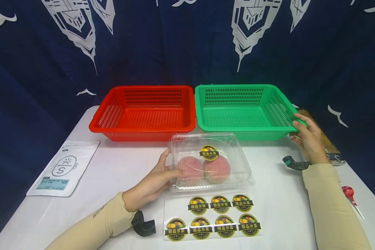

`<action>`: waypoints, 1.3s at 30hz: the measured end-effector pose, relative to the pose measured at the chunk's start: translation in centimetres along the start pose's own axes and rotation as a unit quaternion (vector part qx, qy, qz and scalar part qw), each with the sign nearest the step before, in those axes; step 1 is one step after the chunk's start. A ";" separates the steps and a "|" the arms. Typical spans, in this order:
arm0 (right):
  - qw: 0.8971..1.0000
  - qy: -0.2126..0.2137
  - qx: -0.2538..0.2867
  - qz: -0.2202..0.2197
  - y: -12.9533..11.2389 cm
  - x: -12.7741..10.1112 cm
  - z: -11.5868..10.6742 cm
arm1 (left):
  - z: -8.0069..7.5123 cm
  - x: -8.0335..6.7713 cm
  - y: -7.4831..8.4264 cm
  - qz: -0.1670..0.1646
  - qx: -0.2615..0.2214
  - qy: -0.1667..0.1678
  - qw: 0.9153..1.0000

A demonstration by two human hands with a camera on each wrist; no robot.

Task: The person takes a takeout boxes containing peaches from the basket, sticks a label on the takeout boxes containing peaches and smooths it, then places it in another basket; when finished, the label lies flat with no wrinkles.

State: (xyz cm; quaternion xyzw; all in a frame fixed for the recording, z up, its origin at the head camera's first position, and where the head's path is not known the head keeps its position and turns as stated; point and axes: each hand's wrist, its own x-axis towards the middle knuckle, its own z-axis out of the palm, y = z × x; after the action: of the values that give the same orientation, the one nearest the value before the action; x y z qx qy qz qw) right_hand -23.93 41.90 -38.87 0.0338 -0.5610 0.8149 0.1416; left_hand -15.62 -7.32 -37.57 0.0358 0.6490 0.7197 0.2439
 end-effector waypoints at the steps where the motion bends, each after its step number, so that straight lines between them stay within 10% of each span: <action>1: 1.000 0.001 -0.001 0.000 0.0 0.0 0.0 | 0.0 0.0 0.0 -0.003 0.001 -0.004 1.000; 17: 1.000 0.007 0.000 0.003 0.1 0.1 0.0 | 0.1 -0.3 0.0 -0.008 -0.005 -0.084 0.996; 39: 1.000 0.013 -0.003 0.001 0.2 0.0 -0.1 | 0.0 -1.8 2.9 0.044 0.049 -0.080 0.995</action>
State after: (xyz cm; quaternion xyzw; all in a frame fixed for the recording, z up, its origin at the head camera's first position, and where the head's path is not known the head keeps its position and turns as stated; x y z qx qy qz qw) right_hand -24.01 41.89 -39.11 0.0224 -0.5613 0.8140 0.1478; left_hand -14.89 -8.11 -34.30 0.1334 0.6595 0.6922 0.2611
